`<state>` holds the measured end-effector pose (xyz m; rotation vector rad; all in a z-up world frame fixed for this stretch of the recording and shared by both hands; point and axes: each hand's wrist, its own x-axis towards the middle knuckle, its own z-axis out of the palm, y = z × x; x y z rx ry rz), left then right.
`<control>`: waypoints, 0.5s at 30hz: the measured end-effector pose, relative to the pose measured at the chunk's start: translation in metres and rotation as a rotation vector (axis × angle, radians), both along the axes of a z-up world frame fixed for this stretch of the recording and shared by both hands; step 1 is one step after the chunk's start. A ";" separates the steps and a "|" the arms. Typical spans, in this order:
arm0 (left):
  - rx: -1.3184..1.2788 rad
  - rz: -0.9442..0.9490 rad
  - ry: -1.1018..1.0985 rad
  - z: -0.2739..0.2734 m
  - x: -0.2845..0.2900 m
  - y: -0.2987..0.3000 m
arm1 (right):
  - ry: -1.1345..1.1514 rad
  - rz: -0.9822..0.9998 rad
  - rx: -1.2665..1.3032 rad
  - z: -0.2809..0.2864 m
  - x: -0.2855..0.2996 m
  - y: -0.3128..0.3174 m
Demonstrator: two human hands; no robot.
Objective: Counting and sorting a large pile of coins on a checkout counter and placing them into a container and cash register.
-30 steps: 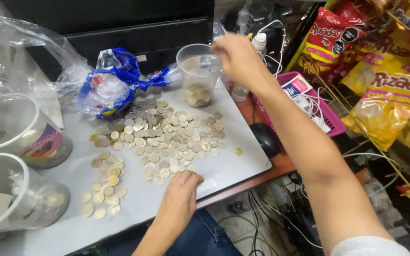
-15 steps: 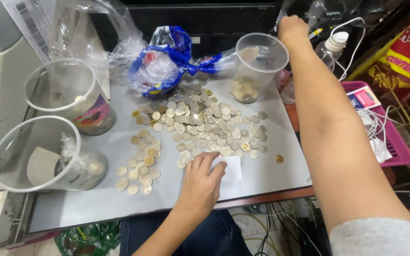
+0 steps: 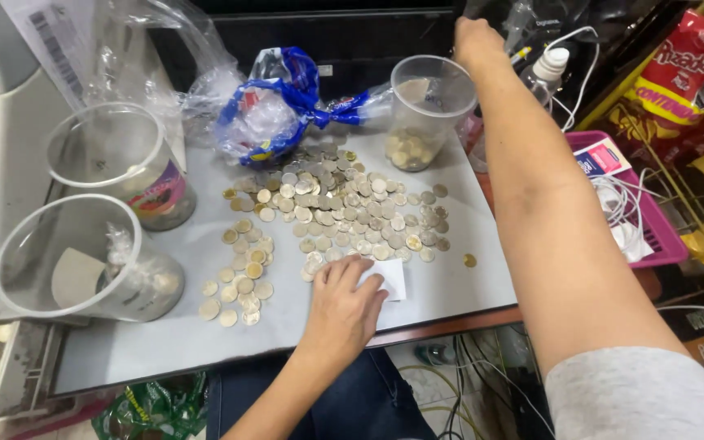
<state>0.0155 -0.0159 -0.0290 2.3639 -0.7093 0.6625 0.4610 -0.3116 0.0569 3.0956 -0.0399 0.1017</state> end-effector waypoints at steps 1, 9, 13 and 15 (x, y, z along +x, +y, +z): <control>0.030 -0.005 -0.018 -0.001 0.000 0.000 | -0.006 0.011 -0.040 0.000 -0.001 -0.001; 0.106 0.007 0.006 0.003 -0.002 0.001 | -0.014 -0.075 -0.134 -0.025 0.035 -0.016; 0.095 -0.005 -0.007 0.005 -0.004 0.001 | -0.171 -0.060 -0.197 -0.015 0.064 -0.046; 0.095 -0.002 -0.006 0.005 -0.003 0.000 | -0.263 -0.018 -0.159 0.007 0.062 -0.076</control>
